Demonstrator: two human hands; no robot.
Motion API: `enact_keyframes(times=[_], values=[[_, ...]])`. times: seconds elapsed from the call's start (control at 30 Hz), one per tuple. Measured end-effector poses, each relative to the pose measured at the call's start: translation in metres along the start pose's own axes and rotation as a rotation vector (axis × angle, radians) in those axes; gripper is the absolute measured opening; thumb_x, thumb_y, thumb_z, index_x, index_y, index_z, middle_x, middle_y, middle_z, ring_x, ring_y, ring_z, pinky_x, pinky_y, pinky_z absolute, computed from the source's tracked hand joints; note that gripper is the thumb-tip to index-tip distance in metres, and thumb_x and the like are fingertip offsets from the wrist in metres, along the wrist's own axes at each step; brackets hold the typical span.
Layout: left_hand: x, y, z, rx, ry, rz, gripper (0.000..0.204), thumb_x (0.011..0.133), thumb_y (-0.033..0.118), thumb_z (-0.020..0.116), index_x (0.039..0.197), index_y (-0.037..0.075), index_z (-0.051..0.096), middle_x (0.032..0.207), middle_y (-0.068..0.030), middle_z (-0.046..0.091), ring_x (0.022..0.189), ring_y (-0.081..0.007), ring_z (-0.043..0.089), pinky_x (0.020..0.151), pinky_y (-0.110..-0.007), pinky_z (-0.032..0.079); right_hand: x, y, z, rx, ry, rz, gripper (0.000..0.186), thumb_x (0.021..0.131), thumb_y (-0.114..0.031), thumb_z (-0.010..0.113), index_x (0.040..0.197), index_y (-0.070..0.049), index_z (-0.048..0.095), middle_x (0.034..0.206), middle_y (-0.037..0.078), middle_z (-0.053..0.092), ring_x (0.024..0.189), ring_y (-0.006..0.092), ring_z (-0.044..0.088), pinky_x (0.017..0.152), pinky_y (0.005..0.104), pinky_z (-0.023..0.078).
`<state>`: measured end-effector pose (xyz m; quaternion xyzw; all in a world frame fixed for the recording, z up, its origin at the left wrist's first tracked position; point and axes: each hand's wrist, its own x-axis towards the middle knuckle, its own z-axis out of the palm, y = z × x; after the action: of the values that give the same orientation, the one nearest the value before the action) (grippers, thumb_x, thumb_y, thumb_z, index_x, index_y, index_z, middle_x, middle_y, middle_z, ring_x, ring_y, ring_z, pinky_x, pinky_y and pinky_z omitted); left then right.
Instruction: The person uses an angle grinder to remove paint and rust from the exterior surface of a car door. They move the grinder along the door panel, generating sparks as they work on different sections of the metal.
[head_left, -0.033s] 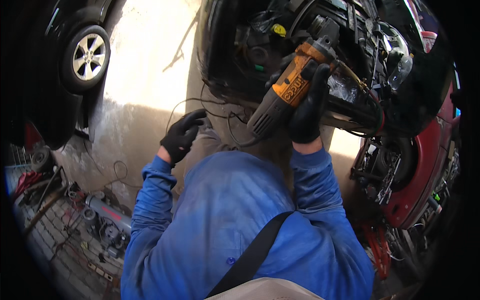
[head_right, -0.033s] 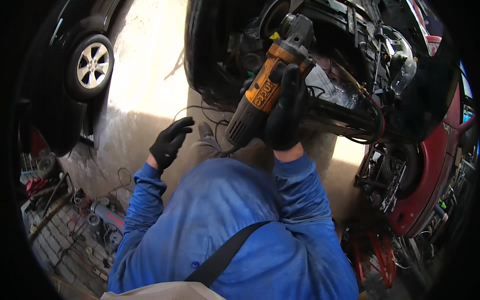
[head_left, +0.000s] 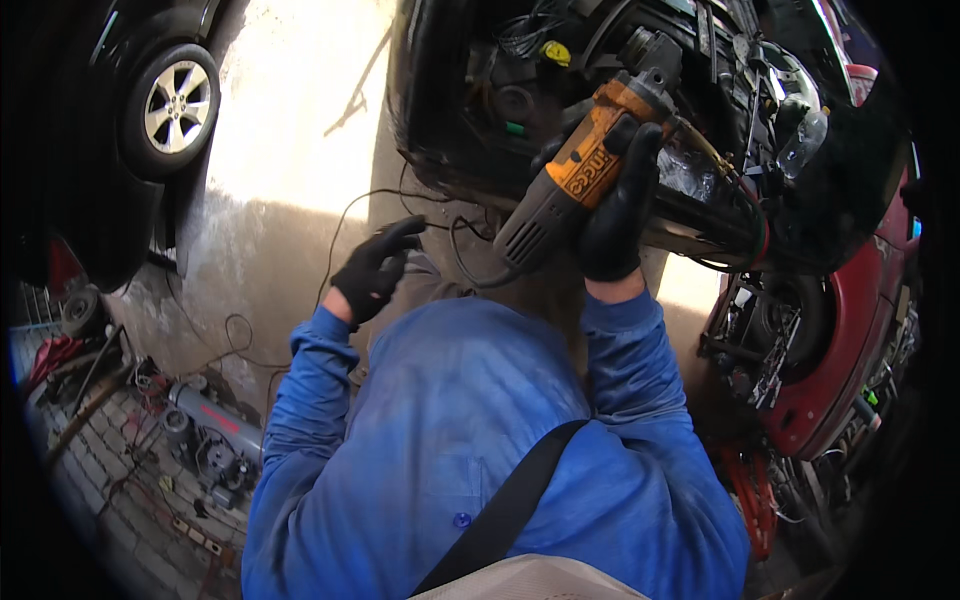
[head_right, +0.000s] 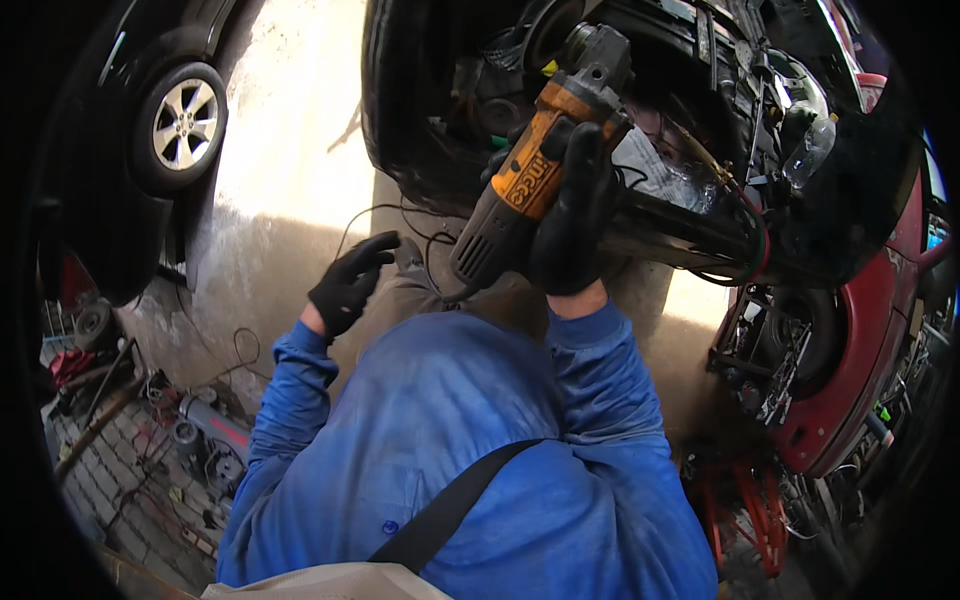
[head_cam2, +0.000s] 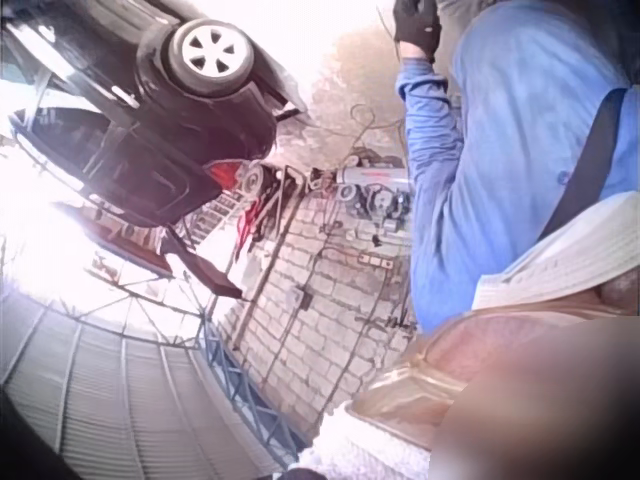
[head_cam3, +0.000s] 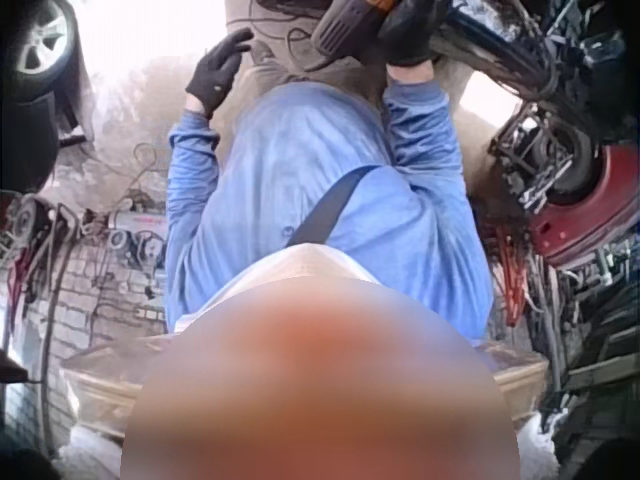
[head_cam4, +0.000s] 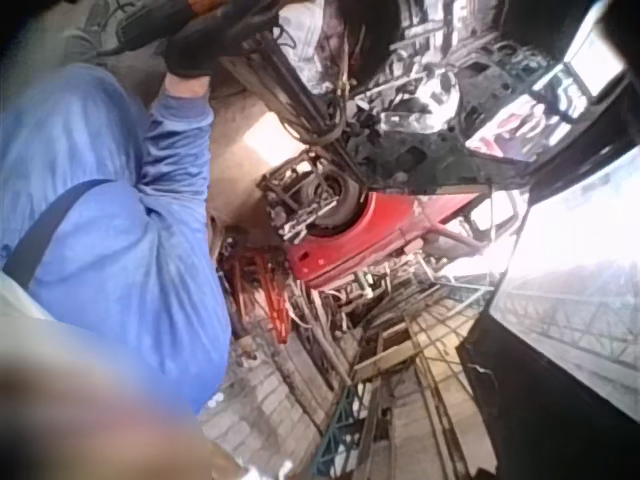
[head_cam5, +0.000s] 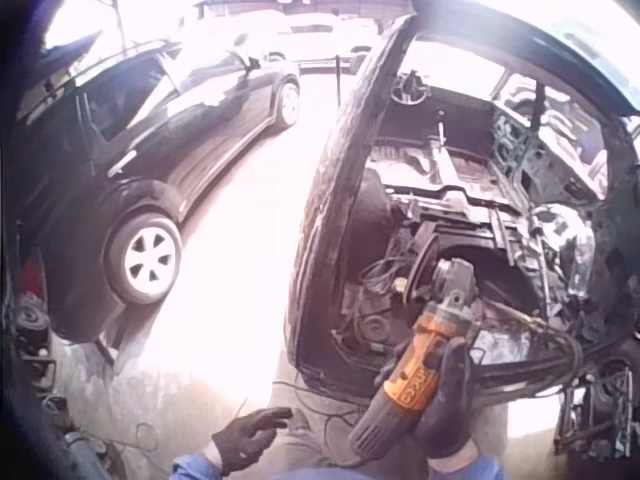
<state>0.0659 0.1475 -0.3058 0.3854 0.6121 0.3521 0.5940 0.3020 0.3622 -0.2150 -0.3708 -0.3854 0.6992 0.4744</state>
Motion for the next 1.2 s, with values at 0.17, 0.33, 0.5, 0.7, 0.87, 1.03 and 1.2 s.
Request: enact_keyframes(times=[0.17, 0.33, 0.5, 0.7, 0.87, 1.03, 1.2], values=[[0.033, -0.007, 0.084, 0.394, -0.253, 0.122, 0.072, 0.091, 0.003, 0.064, 0.162, 0.015, 0.053, 0.173, -0.0248, 0.040, 0.162, -0.0442, 0.035, 0.132, -0.051, 0.035, 0.003, 0.002, -0.058, 0.015, -0.013, 0.012, 0.067, 0.113, -0.067, 0.046, 0.125, -0.002, 0.060, 0.100, 0.013, 0.072, 0.082, 0.0239, 0.077, 0.074, 0.0379, 0.067], [0.059, -0.047, 0.121, 0.677, -0.243, 0.110, 0.044, 0.099, 0.029, 0.073, 0.140, 0.014, 0.068, 0.170, -0.0244, 0.046, 0.155, -0.0454, 0.044, 0.127, -0.053, 0.039, -0.010, 0.011, -0.090, 0.025, 0.004, 0.039, 0.079, 0.106, -0.077, 0.050, 0.131, -0.003, 0.061, 0.107, 0.014, 0.072, 0.088, 0.0275, 0.077, 0.078, 0.0431, 0.067], [0.050, -0.091, 0.128, 0.655, -0.180, 0.140, 0.036, 0.105, 0.036, 0.068, 0.132, 0.012, 0.069, 0.163, -0.0229, 0.055, 0.149, -0.0453, 0.050, 0.123, -0.052, 0.043, -0.052, 0.022, -0.095, -0.012, 0.051, 0.074, 0.079, 0.106, -0.076, 0.053, 0.133, -0.002, 0.060, 0.106, 0.015, 0.072, 0.091, 0.0295, 0.077, 0.079, 0.0436, 0.066], [0.039, -0.107, 0.118, 0.524, 0.061, 0.236, 0.033, 0.107, 0.031, 0.068, 0.128, 0.006, 0.069, 0.142, -0.0229, 0.067, 0.128, -0.0438, 0.065, 0.109, -0.050, 0.052, -0.070, 0.031, -0.087, -0.087, 0.077, 0.042, 0.074, 0.110, -0.069, 0.052, 0.130, 0.002, 0.059, 0.103, 0.017, 0.072, 0.083, 0.0277, 0.078, 0.074, 0.0408, 0.068], [0.021, -0.113, 0.096, 0.492, 0.001, 0.270, 0.034, 0.108, 0.034, 0.067, 0.129, 0.007, 0.068, 0.122, -0.0214, 0.074, 0.113, -0.0449, 0.070, 0.097, -0.052, 0.054, -0.080, 0.027, -0.085, -0.125, 0.039, 0.029, 0.078, 0.107, -0.073, 0.053, 0.128, 0.001, 0.061, 0.101, 0.017, 0.072, 0.086, 0.0298, 0.077, 0.078, 0.0427, 0.067], [0.039, -0.143, 0.119, 0.329, -0.218, 0.133, 0.042, 0.114, 0.033, 0.058, 0.149, 0.009, 0.060, 0.172, -0.0216, 0.044, 0.155, -0.0437, 0.048, 0.126, -0.050, 0.041, -0.085, 0.043, -0.083, -0.197, 0.035, -0.040, 0.067, 0.109, -0.063, 0.060, 0.128, 0.001, 0.059, 0.099, 0.016, 0.073, 0.085, 0.0280, 0.078, 0.077, 0.0408, 0.068], [0.080, -0.167, 0.151, 0.368, -0.287, 0.285, 0.047, 0.114, 0.035, 0.056, 0.154, 0.009, 0.058, 0.171, -0.0245, 0.044, 0.156, -0.0448, 0.045, 0.128, -0.050, 0.039, -0.094, 0.053, -0.086, -0.309, 0.003, -0.039, 0.062, 0.107, -0.055, 0.069, 0.133, 0.000, 0.056, 0.106, 0.016, 0.072, 0.088, 0.0280, 0.079, 0.079, 0.0422, 0.068]])
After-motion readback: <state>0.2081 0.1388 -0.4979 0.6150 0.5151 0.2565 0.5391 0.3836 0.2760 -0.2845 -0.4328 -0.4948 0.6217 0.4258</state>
